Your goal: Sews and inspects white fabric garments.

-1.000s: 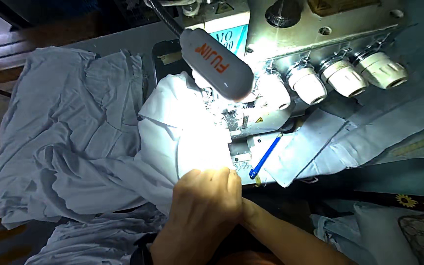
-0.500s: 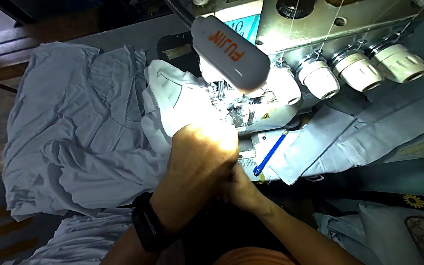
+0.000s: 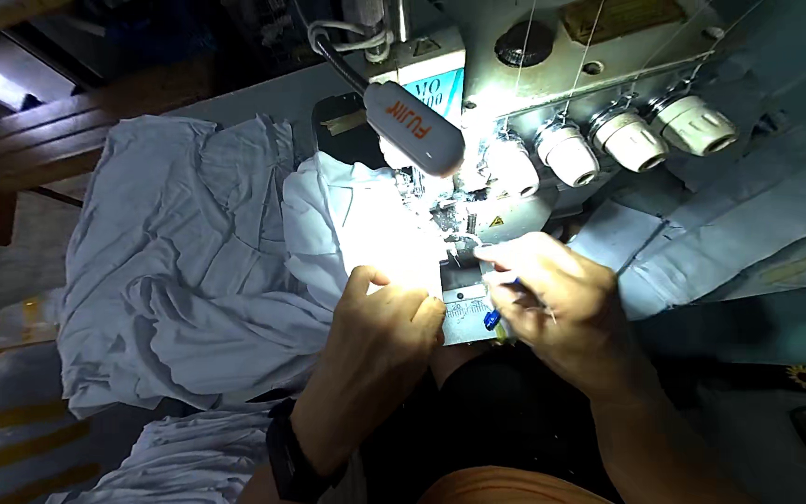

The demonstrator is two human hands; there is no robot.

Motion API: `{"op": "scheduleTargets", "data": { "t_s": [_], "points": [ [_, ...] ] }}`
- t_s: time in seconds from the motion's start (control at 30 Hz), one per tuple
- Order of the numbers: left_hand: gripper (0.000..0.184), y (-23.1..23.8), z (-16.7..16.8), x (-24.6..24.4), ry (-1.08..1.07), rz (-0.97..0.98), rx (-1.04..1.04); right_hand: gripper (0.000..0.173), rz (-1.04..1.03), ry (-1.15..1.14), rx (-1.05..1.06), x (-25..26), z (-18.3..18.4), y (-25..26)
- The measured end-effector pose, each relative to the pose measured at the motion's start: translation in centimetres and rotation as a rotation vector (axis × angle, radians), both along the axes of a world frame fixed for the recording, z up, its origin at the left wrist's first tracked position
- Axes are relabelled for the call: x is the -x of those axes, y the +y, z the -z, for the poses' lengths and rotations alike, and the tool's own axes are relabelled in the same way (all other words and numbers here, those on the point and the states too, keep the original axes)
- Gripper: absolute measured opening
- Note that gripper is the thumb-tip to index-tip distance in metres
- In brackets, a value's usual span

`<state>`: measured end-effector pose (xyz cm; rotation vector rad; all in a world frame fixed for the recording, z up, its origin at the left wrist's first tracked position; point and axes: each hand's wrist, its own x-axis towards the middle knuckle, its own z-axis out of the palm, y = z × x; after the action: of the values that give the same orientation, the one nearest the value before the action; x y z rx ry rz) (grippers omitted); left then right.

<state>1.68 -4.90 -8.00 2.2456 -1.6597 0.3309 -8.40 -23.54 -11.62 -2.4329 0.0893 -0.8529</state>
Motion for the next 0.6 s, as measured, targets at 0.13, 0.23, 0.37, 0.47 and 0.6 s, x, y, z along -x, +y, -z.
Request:
{"op": "scheduleTargets", "data": {
  "t_s": [0.13, 0.23, 0.37, 0.47, 0.6],
  "points": [
    [0.016, -0.1, 1.2, -1.1, -0.003, -0.021, 0.125, 0.014, -0.276, -0.165, -0.066, -3.2, 2.7, 0.6],
    [0.027, 0.8, 2.6, -3.4, -0.068, -0.092, 0.127, 0.01, -0.315, -0.233, -0.134, -4.0, 3.7, 0.7],
    [0.023, 1.3, 3.3, -4.6, 0.046, -0.057, 0.147, 0.011, -0.284, -0.218, -0.176, -4.2, 4.1, 0.9],
    [0.021, 0.8, 2.8, -5.4, 0.118, -0.041, 0.168, 0.014, -0.225, -0.234, -0.169, -5.3, 4.0, 0.9],
    [0.024, 0.2, 2.3, -6.9, 0.172, -0.041, 0.159, 0.016, -0.177, -0.225, -0.141, -6.2, 3.6, 0.7]
  ]
}}
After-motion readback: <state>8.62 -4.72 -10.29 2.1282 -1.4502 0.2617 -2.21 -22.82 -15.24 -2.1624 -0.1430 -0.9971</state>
